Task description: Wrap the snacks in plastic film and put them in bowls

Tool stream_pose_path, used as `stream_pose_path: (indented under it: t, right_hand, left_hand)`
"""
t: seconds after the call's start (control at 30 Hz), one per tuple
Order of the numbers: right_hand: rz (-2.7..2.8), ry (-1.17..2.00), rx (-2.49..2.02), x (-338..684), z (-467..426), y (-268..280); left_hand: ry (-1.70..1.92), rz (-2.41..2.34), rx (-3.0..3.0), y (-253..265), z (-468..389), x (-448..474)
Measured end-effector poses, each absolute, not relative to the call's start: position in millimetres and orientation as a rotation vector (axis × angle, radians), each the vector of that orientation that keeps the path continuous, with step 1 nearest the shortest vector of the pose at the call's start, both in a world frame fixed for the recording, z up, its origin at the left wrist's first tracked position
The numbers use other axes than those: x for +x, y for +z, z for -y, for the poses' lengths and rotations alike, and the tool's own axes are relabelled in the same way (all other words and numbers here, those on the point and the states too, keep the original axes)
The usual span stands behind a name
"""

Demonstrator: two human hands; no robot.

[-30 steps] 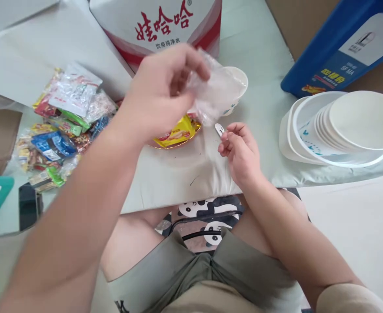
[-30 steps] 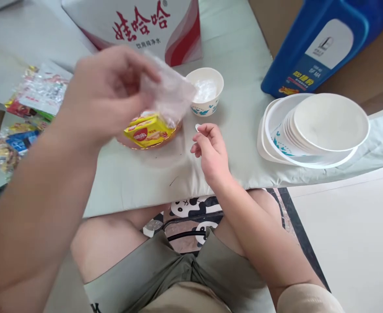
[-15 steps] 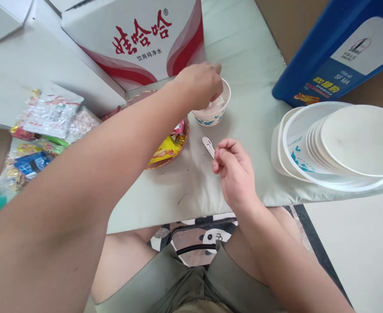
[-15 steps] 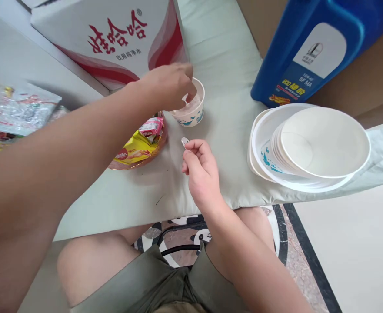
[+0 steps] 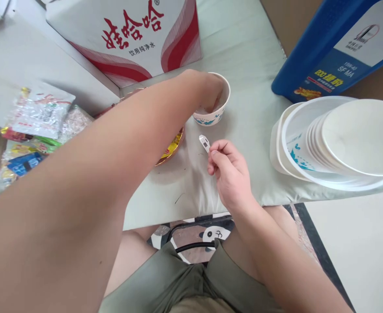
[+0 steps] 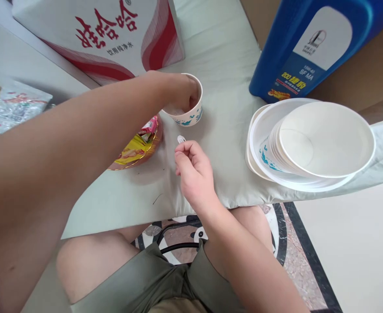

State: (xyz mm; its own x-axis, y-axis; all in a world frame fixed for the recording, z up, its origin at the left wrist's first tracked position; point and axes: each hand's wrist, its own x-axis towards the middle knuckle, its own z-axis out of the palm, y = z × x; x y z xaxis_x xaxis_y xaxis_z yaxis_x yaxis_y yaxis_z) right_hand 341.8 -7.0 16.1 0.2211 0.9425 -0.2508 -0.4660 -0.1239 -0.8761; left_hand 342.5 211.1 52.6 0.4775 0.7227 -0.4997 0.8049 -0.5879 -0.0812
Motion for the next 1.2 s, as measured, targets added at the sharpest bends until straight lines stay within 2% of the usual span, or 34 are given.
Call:
stream_pose_path:
  t: [0.17, 0.27, 0.37, 0.57, 0.87, 1.07, 1.2]
  right_hand:
    - [0.623, 1.307, -1.138, 342.2, 9.3, 10.6]
    - [0.638, 1.296, -1.163, 341.3, 11.1, 9.8]
    - [0.650, 1.292, -1.184, 338.4, 12.2, 10.6]
    - [0.752, 1.242, -1.234, 324.3, 12.5, 5.2]
    - [0.983, 1.084, -1.305, 307.8, 15.0, -4.2]
    - [1.140, 0.926, -1.328, 297.6, 35.2, -13.8]
    - [1.404, 0.849, -1.309, 264.7, 44.6, 3.4]
  left_hand:
    - [-0.591, -1.384, 2.597, 92.0, -204.0, 318.0]
    - [-0.203, -1.186, 2.758, 130.5, -179.1, 279.8]
    - [0.042, -1.287, 2.760, 143.1, -147.8, 224.5]
    - [0.245, -1.165, 2.415, 85.0, -122.6, 119.8]
    - [1.103, -1.237, 1.799, 64.6, -75.4, 45.2]
    - [1.595, -1.276, 1.364, 29.5, -23.0, 15.5]
    - [1.545, -1.340, 1.255, 13.3, -14.3, -6.9]
